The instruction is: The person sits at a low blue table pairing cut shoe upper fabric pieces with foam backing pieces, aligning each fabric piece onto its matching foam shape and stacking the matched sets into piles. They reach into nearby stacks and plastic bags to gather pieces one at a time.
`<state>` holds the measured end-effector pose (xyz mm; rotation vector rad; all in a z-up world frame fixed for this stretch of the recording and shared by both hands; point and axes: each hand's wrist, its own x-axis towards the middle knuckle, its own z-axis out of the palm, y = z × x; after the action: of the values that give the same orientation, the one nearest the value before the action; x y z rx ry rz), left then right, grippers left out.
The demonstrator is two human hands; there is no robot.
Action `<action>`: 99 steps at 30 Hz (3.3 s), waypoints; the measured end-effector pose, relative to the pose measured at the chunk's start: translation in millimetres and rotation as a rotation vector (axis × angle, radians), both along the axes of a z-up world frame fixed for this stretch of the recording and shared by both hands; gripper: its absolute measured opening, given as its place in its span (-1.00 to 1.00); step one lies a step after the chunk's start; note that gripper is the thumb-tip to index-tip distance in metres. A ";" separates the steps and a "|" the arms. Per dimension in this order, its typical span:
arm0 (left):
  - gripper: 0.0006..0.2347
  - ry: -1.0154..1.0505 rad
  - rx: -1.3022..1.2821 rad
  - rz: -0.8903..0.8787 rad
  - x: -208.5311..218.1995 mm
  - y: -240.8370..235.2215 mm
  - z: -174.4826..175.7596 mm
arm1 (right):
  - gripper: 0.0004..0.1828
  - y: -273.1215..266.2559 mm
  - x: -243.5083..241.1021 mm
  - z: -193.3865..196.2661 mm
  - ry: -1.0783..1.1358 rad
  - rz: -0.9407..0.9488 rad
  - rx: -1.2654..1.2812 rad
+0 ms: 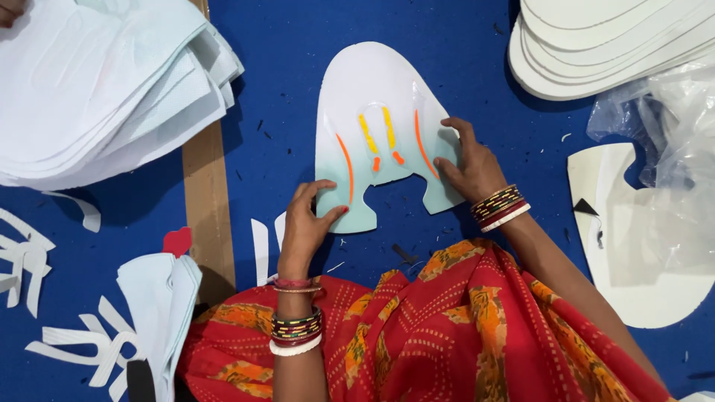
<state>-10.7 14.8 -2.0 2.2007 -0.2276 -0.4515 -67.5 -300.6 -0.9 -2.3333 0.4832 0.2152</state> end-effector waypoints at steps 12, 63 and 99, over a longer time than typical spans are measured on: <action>-0.64 -0.101 -0.029 -0.018 -5.3 -7.8 7.5 | -0.60 17.4 -3.1 17.8 0.010 0.092 -0.224; 0.03 -0.412 0.452 -0.136 20.9 -89.2 -30.6 | -0.05 -22.2 -38.9 -34.1 -0.206 0.167 -0.612; -0.71 -0.067 -0.386 0.212 -11.6 -51.1 92.8 | -0.42 -37.3 64.1 212.8 -0.580 0.267 0.049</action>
<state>-22.3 -36.3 90.8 1.8371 -0.1046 -0.1956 -3.4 -337.9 211.9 -2.2677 -0.1179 -0.3186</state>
